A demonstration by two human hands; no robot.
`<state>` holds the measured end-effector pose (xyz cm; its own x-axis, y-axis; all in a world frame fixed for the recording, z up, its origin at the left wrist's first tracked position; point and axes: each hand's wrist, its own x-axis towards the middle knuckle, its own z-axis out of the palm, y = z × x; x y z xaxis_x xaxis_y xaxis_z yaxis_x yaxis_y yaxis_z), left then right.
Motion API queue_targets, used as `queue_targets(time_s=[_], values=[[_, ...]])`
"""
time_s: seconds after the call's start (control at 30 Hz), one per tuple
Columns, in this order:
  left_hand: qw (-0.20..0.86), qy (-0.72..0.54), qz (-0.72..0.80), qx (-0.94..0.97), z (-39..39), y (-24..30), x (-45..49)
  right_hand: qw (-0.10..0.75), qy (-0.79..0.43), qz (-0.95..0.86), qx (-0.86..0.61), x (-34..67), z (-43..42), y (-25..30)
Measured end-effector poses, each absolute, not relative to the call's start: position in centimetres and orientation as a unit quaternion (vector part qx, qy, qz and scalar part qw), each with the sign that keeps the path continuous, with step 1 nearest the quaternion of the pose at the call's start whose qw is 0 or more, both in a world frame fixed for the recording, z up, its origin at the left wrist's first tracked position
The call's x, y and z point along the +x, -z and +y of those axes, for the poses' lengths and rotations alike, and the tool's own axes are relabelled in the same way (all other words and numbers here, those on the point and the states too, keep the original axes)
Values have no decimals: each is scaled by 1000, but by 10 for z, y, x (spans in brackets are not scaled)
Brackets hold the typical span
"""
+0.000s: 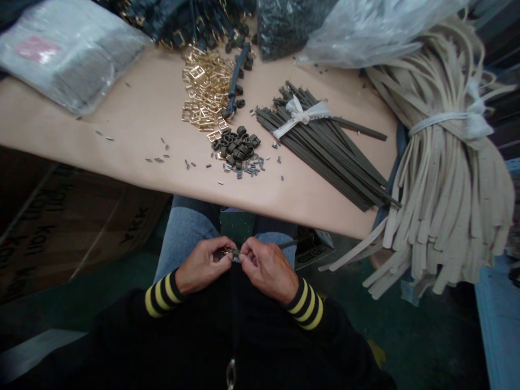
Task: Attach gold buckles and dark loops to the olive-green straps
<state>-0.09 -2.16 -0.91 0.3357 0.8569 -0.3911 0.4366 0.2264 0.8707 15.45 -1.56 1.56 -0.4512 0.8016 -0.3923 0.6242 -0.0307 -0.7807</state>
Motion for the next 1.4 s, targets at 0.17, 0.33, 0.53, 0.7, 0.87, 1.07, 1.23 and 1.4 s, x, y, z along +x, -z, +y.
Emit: queue_targets(time_s=[0.17,0.33,0.53,0.7,0.87,1.07,1.23,1.4], values=[[561,-178,539,602,-20,8,-4,76,-476,-708,-517,154,-16,-16],[628,-163,517,558,-18,11,-7,67,-436,-744,-502,166,-8,-20],[689,-170,496,500,-18,14,-8,87,-402,-793,-449,180,-1,-16],[693,-185,491,495,-17,11,-8,37,-461,-776,-429,170,-5,-11],[691,-226,494,476,-16,10,-6,50,-467,-756,-456,171,-5,-11],[643,-234,514,518,-19,13,-5,54,-488,-733,-471,169,-7,-10],[613,-220,516,556,-19,14,-7,61,-487,-722,-487,164,-10,-10],[607,-224,528,550,-19,14,-6,23,-535,-691,-486,170,-10,-13]])
